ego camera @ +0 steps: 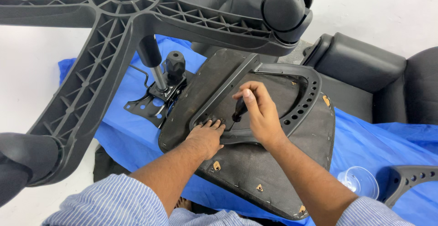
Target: The person uses a screwdriver to tighten screws into a black plastic chair frame, securing it to the chair base. The hands hold the frame steady while turning the screwdriver repeatedly.
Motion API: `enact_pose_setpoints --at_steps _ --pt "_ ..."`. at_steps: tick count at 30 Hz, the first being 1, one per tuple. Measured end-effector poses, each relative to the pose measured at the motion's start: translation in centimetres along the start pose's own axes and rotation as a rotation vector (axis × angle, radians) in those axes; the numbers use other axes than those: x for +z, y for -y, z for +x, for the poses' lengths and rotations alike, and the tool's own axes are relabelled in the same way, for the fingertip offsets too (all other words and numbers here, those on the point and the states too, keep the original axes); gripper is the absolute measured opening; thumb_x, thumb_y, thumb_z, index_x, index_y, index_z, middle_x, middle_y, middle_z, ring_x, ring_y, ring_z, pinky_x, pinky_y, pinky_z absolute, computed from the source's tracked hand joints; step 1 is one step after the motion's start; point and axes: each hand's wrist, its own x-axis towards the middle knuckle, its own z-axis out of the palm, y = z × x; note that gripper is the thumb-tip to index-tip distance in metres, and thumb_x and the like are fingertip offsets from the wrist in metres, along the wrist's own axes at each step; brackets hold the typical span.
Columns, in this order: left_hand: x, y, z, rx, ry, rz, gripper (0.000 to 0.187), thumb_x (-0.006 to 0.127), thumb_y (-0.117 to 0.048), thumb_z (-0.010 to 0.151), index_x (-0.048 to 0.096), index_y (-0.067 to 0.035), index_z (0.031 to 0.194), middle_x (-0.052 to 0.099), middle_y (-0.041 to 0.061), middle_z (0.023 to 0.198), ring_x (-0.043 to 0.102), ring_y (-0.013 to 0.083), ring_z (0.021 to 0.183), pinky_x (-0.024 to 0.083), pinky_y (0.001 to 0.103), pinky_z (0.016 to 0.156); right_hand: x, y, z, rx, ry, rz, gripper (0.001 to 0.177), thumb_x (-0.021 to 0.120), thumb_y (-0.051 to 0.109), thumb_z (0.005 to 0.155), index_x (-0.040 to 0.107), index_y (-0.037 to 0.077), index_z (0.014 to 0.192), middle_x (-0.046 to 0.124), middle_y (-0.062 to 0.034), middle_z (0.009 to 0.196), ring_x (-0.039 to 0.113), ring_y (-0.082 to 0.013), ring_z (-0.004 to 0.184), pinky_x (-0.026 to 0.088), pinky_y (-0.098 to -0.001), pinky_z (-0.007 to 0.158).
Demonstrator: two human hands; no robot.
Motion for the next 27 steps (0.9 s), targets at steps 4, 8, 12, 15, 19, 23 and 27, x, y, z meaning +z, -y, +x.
enact_pose_setpoints --at_steps 4,8,12,15,19,23,27 --pt "0.0 0.1 0.1 0.013 -0.006 0.02 0.072 0.048 -0.039 0.106 0.013 -0.014 0.164 0.008 0.005 0.173 0.01 0.025 0.159 0.013 0.043 0.129 -0.4 0.8 0.1 -0.031 -0.054 -0.06 0.027 0.049 0.023 0.111 0.066 0.003 0.108 0.074 -0.0044 0.105 0.07 -0.0135 0.104 0.055 -0.0298 0.098" --pt "0.1 0.2 0.1 0.017 -0.014 0.032 0.072 0.049 -0.039 0.106 0.014 -0.013 0.164 0.009 0.006 0.173 0.011 0.0258 0.159 0.014 0.043 0.129 -0.1 1.3 -0.9 -0.087 -0.103 -0.176 0.021 0.059 0.019 0.104 0.071 0.002 0.11 0.074 -0.005 0.11 0.069 -0.0138 0.1 0.056 -0.0299 0.088" --pt "0.2 0.2 0.4 0.012 -0.011 0.032 0.072 0.05 -0.039 0.106 0.015 -0.014 0.164 0.009 0.006 0.173 0.012 0.0256 0.159 0.015 0.044 0.129 -0.4 1.2 -1.3 -0.145 -0.144 -0.401 0.022 0.07 0.015 0.097 0.071 0.001 0.114 0.073 -0.0084 0.11 0.07 -0.0168 0.097 0.055 -0.0311 0.081" --pt "0.3 0.2 0.6 0.015 -0.02 0.037 0.072 0.05 -0.039 0.106 0.016 -0.013 0.164 0.01 0.007 0.173 0.014 0.0261 0.158 0.016 0.043 0.129 -0.5 0.4 -1.0 -0.022 -0.16 -0.17 0.027 0.059 0.012 0.102 0.063 0.002 0.127 0.073 -0.0071 0.111 0.072 -0.0154 0.103 0.058 -0.0291 0.089" --pt "0.5 0.3 0.6 0.015 -0.045 0.026 0.072 0.052 -0.039 0.105 0.018 -0.013 0.163 0.011 0.006 0.173 0.015 0.0259 0.158 0.017 0.043 0.128 -1.3 -0.5 -1.0 -0.084 -0.111 -0.149 0.026 0.046 0.01 0.108 0.058 0.002 0.13 0.072 -0.0083 0.117 0.072 -0.0161 0.108 0.055 -0.0299 0.095" --pt "0.5 0.2 0.4 0.018 -0.069 0.021 0.072 0.053 -0.04 0.104 0.021 -0.014 0.163 0.013 0.006 0.172 0.016 0.0256 0.158 0.018 0.042 0.128 -1.1 -0.8 -1.4 -0.055 -0.096 -0.126 0.02 0.051 0.012 0.108 0.059 0.003 0.123 0.072 -0.0079 0.11 0.07 -0.0146 0.1 0.056 -0.0295 0.092" --pt "0.5 0.2 0.4 0.022 -0.085 0.007 0.07 0.055 -0.038 0.104 0.024 -0.015 0.162 0.015 0.005 0.172 0.017 0.0248 0.157 0.019 0.042 0.128 -0.1 -0.4 -1.7 -0.043 -0.164 -0.297 0.027 0.069 0.016 0.099 0.057 0.004 0.12 0.072 -0.0051 0.097 0.068 -0.0116 0.088 0.056 -0.0279 0.08"
